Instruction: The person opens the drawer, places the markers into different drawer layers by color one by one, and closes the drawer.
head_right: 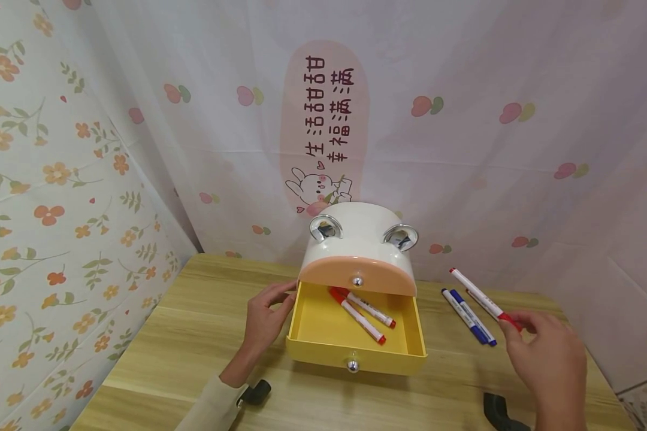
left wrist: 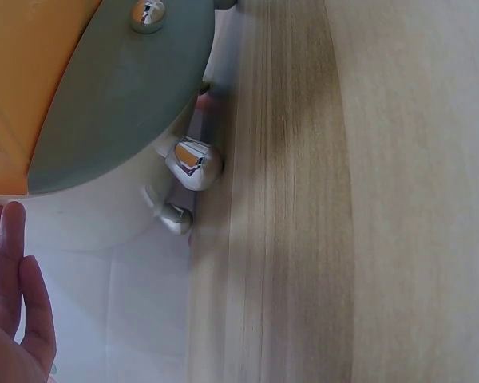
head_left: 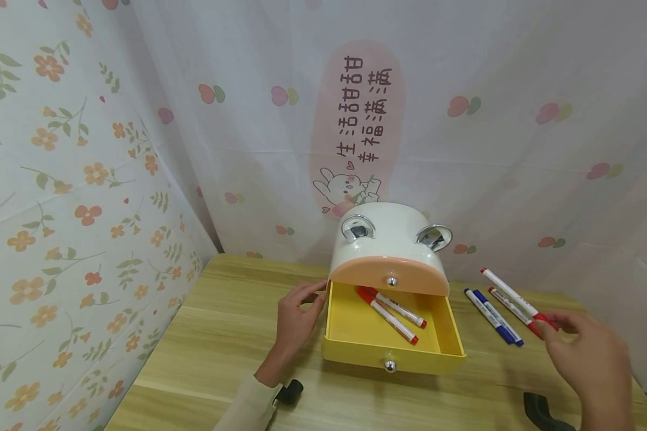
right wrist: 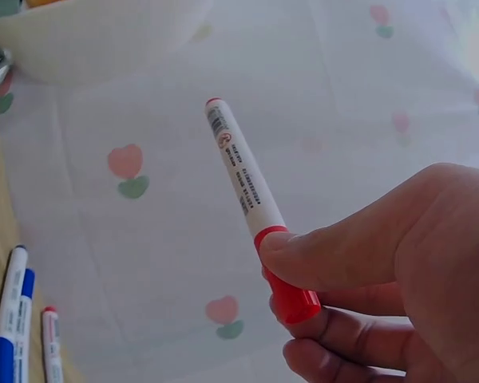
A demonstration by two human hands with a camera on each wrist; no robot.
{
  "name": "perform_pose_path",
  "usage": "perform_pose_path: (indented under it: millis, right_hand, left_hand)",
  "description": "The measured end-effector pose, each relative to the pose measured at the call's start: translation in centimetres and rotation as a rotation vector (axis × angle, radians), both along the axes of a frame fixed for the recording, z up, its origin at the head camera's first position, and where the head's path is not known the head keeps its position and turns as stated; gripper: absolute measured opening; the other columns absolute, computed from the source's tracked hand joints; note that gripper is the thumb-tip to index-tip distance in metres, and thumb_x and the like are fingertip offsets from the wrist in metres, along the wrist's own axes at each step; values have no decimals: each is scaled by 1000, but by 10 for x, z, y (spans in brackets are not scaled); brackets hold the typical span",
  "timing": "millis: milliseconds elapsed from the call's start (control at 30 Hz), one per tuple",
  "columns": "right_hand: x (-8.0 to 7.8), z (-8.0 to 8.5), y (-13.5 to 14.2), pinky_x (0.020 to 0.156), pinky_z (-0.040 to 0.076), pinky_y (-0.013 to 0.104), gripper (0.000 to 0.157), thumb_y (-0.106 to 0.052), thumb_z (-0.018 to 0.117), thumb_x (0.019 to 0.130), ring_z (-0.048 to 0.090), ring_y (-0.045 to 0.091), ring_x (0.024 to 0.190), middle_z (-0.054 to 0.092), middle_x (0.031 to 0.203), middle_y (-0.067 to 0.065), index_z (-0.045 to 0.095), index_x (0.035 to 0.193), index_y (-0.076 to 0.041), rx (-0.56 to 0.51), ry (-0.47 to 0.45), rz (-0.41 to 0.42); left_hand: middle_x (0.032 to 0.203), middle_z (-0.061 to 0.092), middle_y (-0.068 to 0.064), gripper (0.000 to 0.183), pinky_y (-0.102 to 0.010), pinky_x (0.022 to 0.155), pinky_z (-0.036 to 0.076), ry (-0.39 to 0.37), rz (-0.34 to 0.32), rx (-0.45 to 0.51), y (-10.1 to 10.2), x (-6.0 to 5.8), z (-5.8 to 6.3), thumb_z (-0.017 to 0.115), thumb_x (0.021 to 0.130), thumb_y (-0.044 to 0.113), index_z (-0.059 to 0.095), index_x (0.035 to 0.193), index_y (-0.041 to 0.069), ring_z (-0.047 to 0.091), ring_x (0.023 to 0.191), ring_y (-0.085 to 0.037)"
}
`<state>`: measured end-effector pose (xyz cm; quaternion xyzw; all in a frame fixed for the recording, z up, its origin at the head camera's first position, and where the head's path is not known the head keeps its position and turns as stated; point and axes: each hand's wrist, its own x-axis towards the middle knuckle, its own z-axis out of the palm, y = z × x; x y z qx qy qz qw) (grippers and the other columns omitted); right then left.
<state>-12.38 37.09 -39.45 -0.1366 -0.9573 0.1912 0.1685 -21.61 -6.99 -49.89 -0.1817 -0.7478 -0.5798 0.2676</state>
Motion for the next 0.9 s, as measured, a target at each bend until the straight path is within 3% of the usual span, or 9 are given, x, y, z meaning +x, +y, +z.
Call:
perform_pose_path:
  millis: [233, 500, 733, 900]
  right_hand:
    - [6, 11, -11, 77, 35, 57, 37, -31, 66, 94, 48, 44, 95, 59, 116, 28, 67, 114, 1, 25, -6, 7]
    - [17, 17, -27, 70, 37, 51, 27, -22, 74, 89, 50, 41, 93, 63, 106, 23, 71, 105, -1, 53, 132, 59]
    - [21, 26, -44, 64, 35, 45, 24, -19, 76, 86, 50, 39, 90, 63, 101, 20, 72, 102, -2, 66, 199, 90]
    - [24, 31, -56, 65, 33, 42, 22, -16, 79, 82, 51, 38, 90, 64, 99, 19, 72, 98, -4, 90, 244, 131]
  left_hand:
    - [103, 71, 4, 23, -37, 73, 58, 3, 11, -9, 0, 0, 0, 69, 93, 19, 74, 115, 18, 69, 79, -11]
    - [103, 71, 5, 22, -36, 71, 59, 28, 6, 5, 1, -1, -2, 70, 93, 17, 74, 115, 19, 70, 78, -11]
    - [105, 70, 9, 23, -33, 74, 58, -9, 3, 3, 0, -1, -1, 70, 93, 20, 74, 115, 23, 69, 80, -9]
    - [105, 71, 7, 23, -32, 74, 58, -3, 8, 2, 0, 0, 0, 71, 92, 20, 74, 115, 21, 70, 80, -9]
